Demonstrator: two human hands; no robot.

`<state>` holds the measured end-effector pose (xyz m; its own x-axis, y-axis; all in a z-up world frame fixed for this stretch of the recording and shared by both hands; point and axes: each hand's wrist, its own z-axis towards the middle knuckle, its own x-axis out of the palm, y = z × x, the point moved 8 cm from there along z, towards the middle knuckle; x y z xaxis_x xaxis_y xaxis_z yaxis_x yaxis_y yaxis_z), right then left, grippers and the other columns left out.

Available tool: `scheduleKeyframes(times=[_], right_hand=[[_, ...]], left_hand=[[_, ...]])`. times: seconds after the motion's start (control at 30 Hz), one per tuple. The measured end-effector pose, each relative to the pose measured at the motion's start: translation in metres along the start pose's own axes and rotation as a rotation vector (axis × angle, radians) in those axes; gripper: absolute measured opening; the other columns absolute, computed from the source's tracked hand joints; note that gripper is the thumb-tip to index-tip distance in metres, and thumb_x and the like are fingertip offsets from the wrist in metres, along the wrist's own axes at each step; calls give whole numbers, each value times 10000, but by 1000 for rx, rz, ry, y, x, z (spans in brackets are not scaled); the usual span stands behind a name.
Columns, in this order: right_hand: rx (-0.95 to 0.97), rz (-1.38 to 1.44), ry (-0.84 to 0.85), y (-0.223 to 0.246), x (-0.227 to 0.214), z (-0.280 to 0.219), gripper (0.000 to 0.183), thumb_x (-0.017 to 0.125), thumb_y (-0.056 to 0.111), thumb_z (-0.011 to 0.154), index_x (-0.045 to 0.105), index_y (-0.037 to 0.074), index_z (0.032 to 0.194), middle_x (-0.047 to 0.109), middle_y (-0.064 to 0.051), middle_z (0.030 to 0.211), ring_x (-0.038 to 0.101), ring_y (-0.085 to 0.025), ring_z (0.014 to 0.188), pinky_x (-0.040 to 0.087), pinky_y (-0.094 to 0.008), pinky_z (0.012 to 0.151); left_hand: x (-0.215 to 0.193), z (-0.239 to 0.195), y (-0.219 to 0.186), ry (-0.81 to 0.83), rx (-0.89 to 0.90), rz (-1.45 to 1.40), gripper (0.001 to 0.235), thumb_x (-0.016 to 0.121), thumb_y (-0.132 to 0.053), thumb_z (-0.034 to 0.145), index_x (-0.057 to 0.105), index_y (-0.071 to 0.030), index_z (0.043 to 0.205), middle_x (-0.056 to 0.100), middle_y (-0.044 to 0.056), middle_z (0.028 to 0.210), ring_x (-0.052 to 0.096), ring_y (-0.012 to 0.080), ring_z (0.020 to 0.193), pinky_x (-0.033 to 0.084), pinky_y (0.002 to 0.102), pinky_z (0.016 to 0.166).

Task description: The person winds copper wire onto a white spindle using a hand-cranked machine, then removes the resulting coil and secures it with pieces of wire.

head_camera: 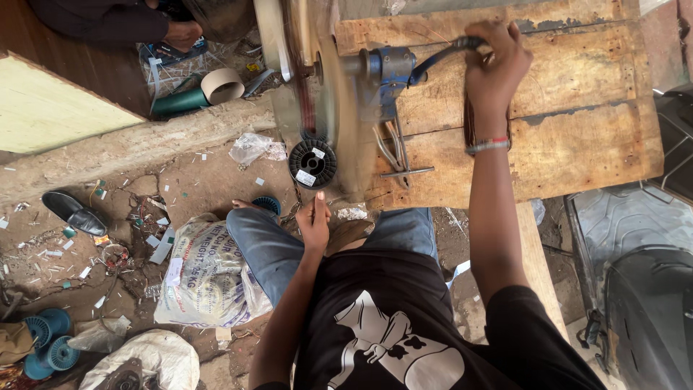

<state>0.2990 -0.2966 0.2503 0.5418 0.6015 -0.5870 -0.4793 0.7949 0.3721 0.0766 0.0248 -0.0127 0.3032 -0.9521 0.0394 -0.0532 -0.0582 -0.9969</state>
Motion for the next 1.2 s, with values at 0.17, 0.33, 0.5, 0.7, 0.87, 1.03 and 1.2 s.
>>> scheduleKeyframes(times=[0.17,0.33,0.5,0.7,0.87,1.03,1.2], right_hand=[[-49,-54,39,-11,36,28,247,824,-74,800,750,87,972,810,-60,946,758,-227,880,515,-397,950],[65,-74,131,-56,92,25,277,855,-6,771,782,142,993,795,-36,900,767,-173,806,584,-347,711],[335,-275,368,-134,170,-25,139,829,163,960,816,282,1030,782,18,925,709,-135,626,547,-313,453],[85,-513,271,-131,180,-97,312,835,209,603,836,262,910,752,-4,703,551,-118,517,374,-205,403],[211,-375,502,-92,146,-146,128,750,101,982,821,206,1004,750,-32,748,535,-155,477,369,-274,396],[62,-278,340,-11,60,-145,195,769,14,850,799,166,969,769,-4,856,693,-161,683,579,-432,949],[119,-124,323,35,-6,-118,227,824,14,793,777,92,1001,772,-56,971,704,-233,888,480,-458,1084]], left_hand=[[-1,2,-1,-9,0,69,543,548,-283,1081,532,-15,609,463,-1,506,414,49,479,291,287,470],[-1,5,-5,-13,38,64,523,559,-257,1075,534,-14,613,464,-2,501,409,48,465,289,290,461],[-2,5,-5,-27,2,67,495,572,-240,1065,538,-10,628,457,4,504,380,47,468,267,294,453],[-5,3,-13,-32,47,110,503,575,-236,1072,523,-5,628,483,3,517,390,45,481,285,291,462],[-6,1,-12,-43,45,97,502,587,-252,1066,550,1,634,487,9,523,405,51,501,292,295,470],[-5,1,-13,-48,28,135,515,592,-277,1057,563,-8,619,498,0,505,450,46,482,323,285,467],[-3,0,-16,-28,55,90,511,586,-274,1061,559,-11,624,498,-2,510,449,46,485,325,282,474]])
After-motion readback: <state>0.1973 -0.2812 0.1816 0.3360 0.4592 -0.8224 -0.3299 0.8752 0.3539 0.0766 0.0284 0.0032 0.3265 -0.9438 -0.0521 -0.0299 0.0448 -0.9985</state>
